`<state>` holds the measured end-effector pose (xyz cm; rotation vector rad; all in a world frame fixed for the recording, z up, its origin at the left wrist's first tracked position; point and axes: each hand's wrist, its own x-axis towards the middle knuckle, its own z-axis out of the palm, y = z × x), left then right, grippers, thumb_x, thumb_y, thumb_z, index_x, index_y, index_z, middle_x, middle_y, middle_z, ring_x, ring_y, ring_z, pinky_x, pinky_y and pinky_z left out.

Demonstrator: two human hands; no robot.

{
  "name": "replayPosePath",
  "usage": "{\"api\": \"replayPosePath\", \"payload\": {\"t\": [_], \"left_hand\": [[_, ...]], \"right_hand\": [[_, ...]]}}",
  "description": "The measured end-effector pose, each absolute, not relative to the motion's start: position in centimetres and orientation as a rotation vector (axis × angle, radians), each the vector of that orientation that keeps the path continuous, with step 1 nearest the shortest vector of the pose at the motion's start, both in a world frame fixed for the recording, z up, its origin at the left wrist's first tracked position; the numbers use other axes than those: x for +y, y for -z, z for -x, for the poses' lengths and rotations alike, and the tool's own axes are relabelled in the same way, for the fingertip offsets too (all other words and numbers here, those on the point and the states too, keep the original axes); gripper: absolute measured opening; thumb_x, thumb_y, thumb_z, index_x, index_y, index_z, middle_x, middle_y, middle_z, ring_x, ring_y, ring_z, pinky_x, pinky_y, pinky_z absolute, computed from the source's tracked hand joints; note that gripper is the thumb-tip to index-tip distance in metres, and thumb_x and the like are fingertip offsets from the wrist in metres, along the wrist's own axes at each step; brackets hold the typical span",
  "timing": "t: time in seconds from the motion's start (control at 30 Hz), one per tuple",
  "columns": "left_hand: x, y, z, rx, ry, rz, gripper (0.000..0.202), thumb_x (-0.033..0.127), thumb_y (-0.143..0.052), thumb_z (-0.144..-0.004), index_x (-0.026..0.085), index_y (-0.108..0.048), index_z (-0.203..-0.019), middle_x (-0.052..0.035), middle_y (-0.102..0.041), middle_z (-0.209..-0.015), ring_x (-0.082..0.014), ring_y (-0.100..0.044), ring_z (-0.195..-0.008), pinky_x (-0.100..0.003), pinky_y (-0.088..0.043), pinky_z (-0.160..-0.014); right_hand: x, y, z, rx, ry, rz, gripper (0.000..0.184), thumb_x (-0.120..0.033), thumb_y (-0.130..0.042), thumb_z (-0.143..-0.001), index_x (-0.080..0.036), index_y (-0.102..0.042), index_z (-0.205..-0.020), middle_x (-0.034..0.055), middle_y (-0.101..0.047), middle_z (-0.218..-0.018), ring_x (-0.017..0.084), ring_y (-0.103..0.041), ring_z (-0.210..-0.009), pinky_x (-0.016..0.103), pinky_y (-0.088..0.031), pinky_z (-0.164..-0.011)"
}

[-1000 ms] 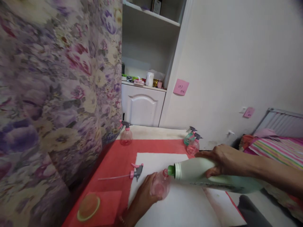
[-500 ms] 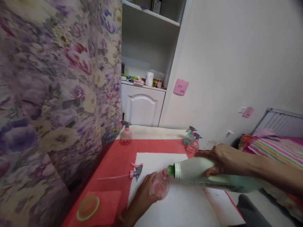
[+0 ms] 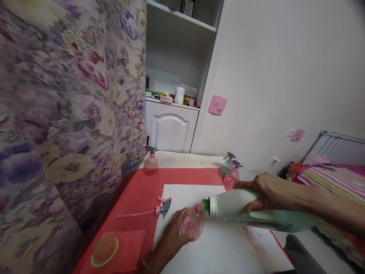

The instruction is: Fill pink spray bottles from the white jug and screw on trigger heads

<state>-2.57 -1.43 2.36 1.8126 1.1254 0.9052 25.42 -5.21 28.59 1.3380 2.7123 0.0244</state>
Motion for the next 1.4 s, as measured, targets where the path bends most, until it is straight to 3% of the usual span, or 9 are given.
{"api": "replayPosePath", "payload": {"t": [0.27,0.6,1.0,1.4], "left_hand": [[-1.57,-2.45,2.69,1.114,-0.910,-1.813,0.072,0.013,-0.065,-0.060,0.025,-0.048,-0.129,-0.0052,-0.058,-0.132,-0.0252,-0.051,-0.123,-0.032,-0.039,-0.105],[-1.56,-2.32,2.64,1.135,-0.911,-1.809,0.070,0.014,-0.065,-0.061,0.026,-0.048,-0.128,-0.0051,-0.058,-0.131,-0.0256,-0.051,-0.123,-0.032,-0.040,-0.104],[-1.29,-1.88,2.70,1.110,-0.927,-1.830,0.072,0.011,-0.065,-0.060,0.026,-0.049,-0.129,-0.0038,-0.059,-0.130,-0.0238,-0.051,-0.123,-0.031,-0.041,-0.105],[-1.55,-2.66,2.43,1.134,-0.926,-1.803,0.068,0.013,-0.064,-0.061,0.022,-0.050,-0.127,-0.0081,-0.059,-0.130,-0.0258,-0.052,-0.122,-0.033,-0.040,-0.105]], "right_hand": [[-5.27,-28.86,-25.18,2.693,0.018,-1.343,0.060,-0.066,-0.052,-0.085,-0.018,-0.062,-0.120,0.0017,-0.063,-0.060,0.015,-0.058,-0.050,0.024,-0.034,-0.049],[-4.86,-28.76,-25.36,2.698,-0.070,-1.299,0.056,-0.065,-0.051,-0.086,-0.020,-0.064,-0.117,-0.0001,-0.060,-0.057,0.014,-0.054,-0.046,0.024,-0.029,-0.047],[-4.57,-28.73,-25.45,2.695,-0.106,-1.269,0.059,-0.067,-0.051,-0.085,-0.022,-0.061,-0.122,0.0013,-0.064,-0.060,0.016,-0.059,-0.048,0.025,-0.026,-0.047],[-4.52,-28.83,-25.28,2.689,-0.115,-1.269,0.060,-0.067,-0.052,-0.084,-0.021,-0.062,-0.121,0.0019,-0.064,-0.058,0.017,-0.060,-0.050,0.025,-0.027,-0.047]]}}
